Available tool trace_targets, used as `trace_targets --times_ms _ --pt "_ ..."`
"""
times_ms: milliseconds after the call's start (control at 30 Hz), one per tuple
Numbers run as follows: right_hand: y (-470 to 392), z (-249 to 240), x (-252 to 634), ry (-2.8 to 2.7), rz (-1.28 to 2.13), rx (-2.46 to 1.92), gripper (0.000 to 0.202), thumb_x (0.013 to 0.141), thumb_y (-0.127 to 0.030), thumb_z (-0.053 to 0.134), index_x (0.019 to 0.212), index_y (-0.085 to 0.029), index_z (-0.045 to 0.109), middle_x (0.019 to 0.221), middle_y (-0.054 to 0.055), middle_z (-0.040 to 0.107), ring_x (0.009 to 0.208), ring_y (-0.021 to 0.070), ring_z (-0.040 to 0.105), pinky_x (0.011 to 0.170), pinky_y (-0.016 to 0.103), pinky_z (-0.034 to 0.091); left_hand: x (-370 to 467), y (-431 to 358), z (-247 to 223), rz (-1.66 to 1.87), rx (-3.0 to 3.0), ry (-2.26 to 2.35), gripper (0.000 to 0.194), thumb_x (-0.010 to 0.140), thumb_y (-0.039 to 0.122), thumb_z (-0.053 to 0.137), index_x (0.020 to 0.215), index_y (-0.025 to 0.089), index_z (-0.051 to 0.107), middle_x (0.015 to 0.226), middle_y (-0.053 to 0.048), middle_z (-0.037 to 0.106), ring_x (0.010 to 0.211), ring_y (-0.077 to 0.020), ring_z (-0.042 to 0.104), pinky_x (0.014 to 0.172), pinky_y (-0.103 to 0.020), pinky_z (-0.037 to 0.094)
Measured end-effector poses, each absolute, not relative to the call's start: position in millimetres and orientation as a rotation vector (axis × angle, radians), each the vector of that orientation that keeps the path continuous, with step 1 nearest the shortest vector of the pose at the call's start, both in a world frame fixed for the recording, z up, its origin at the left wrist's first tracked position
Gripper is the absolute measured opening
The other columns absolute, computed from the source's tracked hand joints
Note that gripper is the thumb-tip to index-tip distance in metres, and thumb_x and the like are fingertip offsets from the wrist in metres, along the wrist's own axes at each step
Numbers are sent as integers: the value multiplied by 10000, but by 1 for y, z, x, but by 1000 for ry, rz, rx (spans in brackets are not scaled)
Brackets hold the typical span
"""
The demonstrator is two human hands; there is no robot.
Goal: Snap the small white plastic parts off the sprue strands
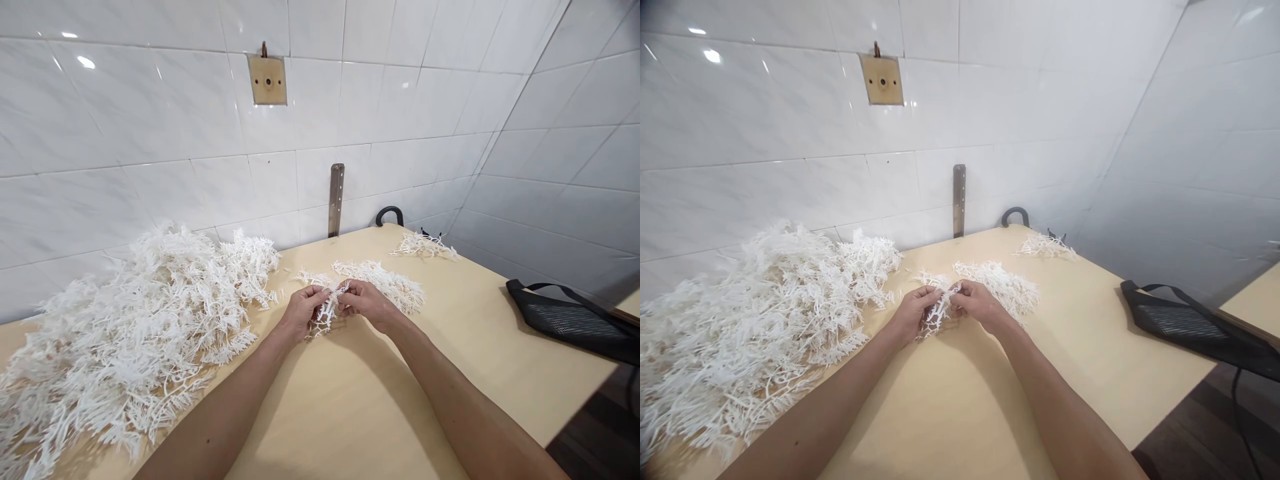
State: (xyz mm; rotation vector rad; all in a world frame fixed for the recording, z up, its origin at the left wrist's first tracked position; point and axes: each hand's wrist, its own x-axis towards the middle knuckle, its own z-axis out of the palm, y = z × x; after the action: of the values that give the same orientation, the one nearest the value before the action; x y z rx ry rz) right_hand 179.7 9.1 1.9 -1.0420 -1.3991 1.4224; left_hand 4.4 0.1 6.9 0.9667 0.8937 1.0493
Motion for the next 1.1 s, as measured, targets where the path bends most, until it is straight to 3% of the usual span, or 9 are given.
trace_targets --times_ms 167,367,567,800,933,1100 --pt "10 2 182 -1401 1448 -1014 208 669 -242 734 842 -183 636 703 6 675 659 151 627 654 292 521 2 4 6 1044 853 826 370 563 371 845 744 125 637 560 14 572 455 -76 475 450 -215 357" --pt "13 0 185 -1391 1412 -1024 214 668 -229 725 848 -176 622 730 15 688 660 150 637 649 289 517 -3 5 5 966 996 830 367 619 354 818 873 130 678 464 51 489 392 -58 386 421 -203 271" --pt "16 -5 187 -1493 1286 -1117 142 671 -248 698 760 -173 616 660 -2 655 632 152 619 612 278 503 -2 2 8 933 1070 862 387 597 367 834 857 140 658 472 56 489 412 -52 381 444 -198 253" --pt "16 -6 183 -1516 1056 -1176 150 672 -206 617 821 -208 639 700 -6 674 648 170 638 651 299 531 -3 1 10 825 1143 886 454 706 604 700 711 164 584 446 53 430 378 -62 319 415 -227 175" --pt "15 -7 179 -1576 883 -1249 260 627 -151 556 852 -214 671 704 -12 667 637 168 618 630 291 512 -2 -2 13 798 1195 970 481 650 609 749 663 170 552 451 65 388 375 -50 270 403 -230 132" --pt "12 -7 178 -1665 661 -1281 359 596 -95 502 878 -226 683 877 8 702 793 187 631 715 301 509 -1 -4 15 809 1193 984 485 601 582 796 658 174 539 471 72 384 387 -40 260 403 -222 160"
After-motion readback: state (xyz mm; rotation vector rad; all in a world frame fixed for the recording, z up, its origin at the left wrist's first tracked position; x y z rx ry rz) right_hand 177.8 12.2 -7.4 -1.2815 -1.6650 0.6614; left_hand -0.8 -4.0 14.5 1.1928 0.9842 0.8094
